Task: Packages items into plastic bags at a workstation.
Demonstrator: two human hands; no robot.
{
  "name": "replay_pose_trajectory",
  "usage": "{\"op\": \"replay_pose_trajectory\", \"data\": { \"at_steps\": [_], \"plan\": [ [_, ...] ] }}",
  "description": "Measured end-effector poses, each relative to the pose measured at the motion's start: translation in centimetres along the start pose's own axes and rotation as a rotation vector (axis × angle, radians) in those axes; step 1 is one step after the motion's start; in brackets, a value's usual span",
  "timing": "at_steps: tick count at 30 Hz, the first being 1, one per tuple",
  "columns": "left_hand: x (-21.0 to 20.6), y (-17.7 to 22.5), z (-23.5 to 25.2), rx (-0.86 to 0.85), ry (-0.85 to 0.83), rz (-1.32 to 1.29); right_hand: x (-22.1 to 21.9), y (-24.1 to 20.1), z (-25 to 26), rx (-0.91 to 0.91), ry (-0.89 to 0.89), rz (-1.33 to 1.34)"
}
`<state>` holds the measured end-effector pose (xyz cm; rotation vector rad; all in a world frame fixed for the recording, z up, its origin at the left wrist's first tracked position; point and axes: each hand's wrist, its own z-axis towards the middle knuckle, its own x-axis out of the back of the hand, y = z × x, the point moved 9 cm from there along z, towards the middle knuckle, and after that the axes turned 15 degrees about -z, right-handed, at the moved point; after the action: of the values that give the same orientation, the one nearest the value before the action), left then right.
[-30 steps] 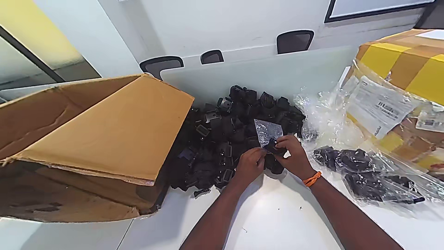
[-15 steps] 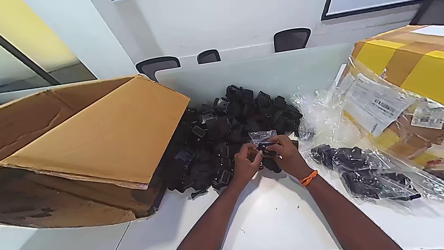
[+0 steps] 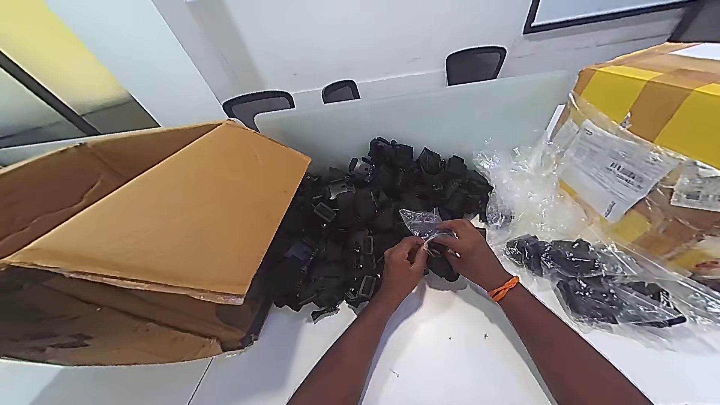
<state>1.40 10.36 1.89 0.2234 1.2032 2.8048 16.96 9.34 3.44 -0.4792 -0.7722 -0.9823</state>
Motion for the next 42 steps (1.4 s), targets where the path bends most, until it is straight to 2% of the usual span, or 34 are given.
{"op": "replay_pose_trajectory", "data": {
  "at_steps": [4, 9, 13, 16, 18, 21, 26, 29, 35, 38, 40, 42],
  "plan": [
    [-1.6, 1.1, -0.5, -0.065, -0.140, -0.096, 0.8, 0.2, 0.2, -0.087, 0.069, -0.153],
    [-1.1, 0.3, -0.1, 0.013, -0.083, -0.268, 1.0, 0.6, 0.2, -0.145, 0.065, -0.137],
    [-0.2, 0.1, 0.3, 0.044, -0.006, -0.334, 0.8, 0.6, -0.2, -0.078, 0.062, 0.116],
    [0.7, 0.1, 0.7, 0.063, 0.080, -0.401, 0.3, 0.4, -0.3, 0.021, -0.038, 0.367],
    [1.4, -0.2, 1.0, 0.091, 0.132, -0.432, -0.6, 0.5, -0.4, 0.017, -0.098, 0.395],
    [1.9, -1.0, 1.4, 0.129, 0.115, -0.430, -1.5, 1.8, -0.7, -0.085, -0.033, 0.415],
    [1.8, -2.5, 1.5, 0.210, -0.024, -0.216, -1.2, 2.9, -0.7, -0.254, 0.101, 0.694],
    [1.1, -2.7, 1.5, 0.216, -0.043, -0.290, -0.8, 3.0, -0.6, -0.289, 0.133, 0.866],
    [1.6, -2.6, 1.7, 0.299, 0.004, -0.455, -2.1, 2.1, -0.4, -0.481, 0.036, 1.144],
    [2.3, -2.5, 1.6, 0.271, 0.088, -0.427, -2.5, 2.0, -0.6, -0.516, 0.054, 1.036],
    [3.0, -2.6, 1.6, 0.252, 0.167, -0.388, -2.0, 2.1, -0.9, -0.439, 0.067, 0.757],
    [3.7, -2.7, 1.7, 0.244, 0.232, -0.378, -1.0, 1.4, -0.8, -0.288, 0.020, 0.481]
  ]
}}
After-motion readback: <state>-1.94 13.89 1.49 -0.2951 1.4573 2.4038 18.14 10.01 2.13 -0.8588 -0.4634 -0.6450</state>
